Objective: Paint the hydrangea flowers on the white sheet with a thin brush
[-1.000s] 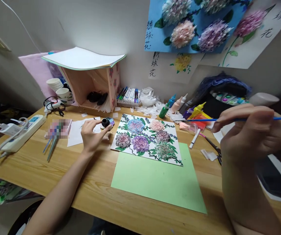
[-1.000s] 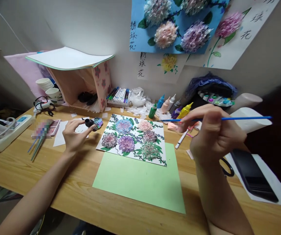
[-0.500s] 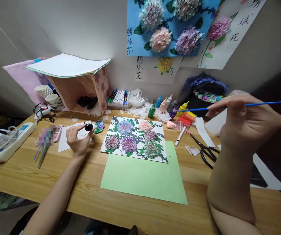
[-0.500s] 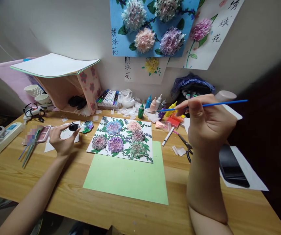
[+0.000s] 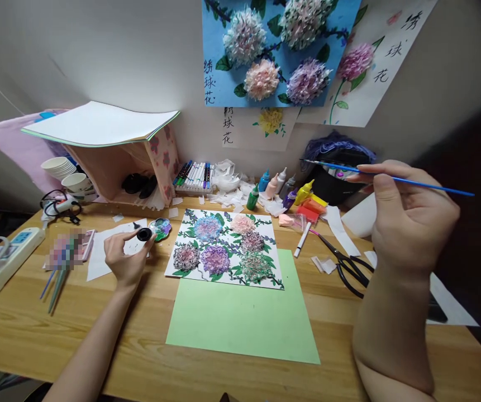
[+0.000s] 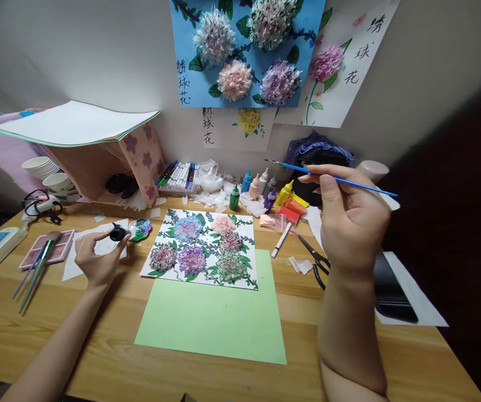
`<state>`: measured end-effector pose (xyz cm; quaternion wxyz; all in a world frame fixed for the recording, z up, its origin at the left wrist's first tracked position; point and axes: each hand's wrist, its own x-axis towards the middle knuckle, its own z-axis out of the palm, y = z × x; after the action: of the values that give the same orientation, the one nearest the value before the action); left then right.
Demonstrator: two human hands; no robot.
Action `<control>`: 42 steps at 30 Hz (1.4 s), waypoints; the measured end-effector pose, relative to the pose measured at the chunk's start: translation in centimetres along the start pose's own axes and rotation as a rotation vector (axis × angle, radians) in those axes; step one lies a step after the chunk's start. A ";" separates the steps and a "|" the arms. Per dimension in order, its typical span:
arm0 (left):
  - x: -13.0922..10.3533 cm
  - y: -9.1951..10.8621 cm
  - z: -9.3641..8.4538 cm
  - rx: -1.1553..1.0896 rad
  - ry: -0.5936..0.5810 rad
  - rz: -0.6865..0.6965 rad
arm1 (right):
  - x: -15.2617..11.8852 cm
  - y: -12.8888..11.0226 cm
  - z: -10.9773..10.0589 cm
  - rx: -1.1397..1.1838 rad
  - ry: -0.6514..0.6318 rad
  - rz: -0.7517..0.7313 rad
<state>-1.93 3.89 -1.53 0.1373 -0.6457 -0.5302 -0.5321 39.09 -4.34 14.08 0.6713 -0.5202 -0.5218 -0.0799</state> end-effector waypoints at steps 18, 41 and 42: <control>0.5 0.4 -0.9 -0.052 -0.192 -0.055 | -1.4 3.0 1.3 -0.201 -0.302 -0.041; 0.0 3.3 -2.0 -0.198 -0.234 -0.063 | -8.7 -4.3 10.6 0.343 -0.723 0.200; 0.0 3.4 -2.1 -0.205 -0.239 -0.064 | -8.8 -4.5 11.0 0.371 -0.722 0.231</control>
<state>-0.28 1.00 0.61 -0.0105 -0.6977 -0.5061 -0.5069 25.42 -1.58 8.98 0.5323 -0.4404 -0.6672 0.2784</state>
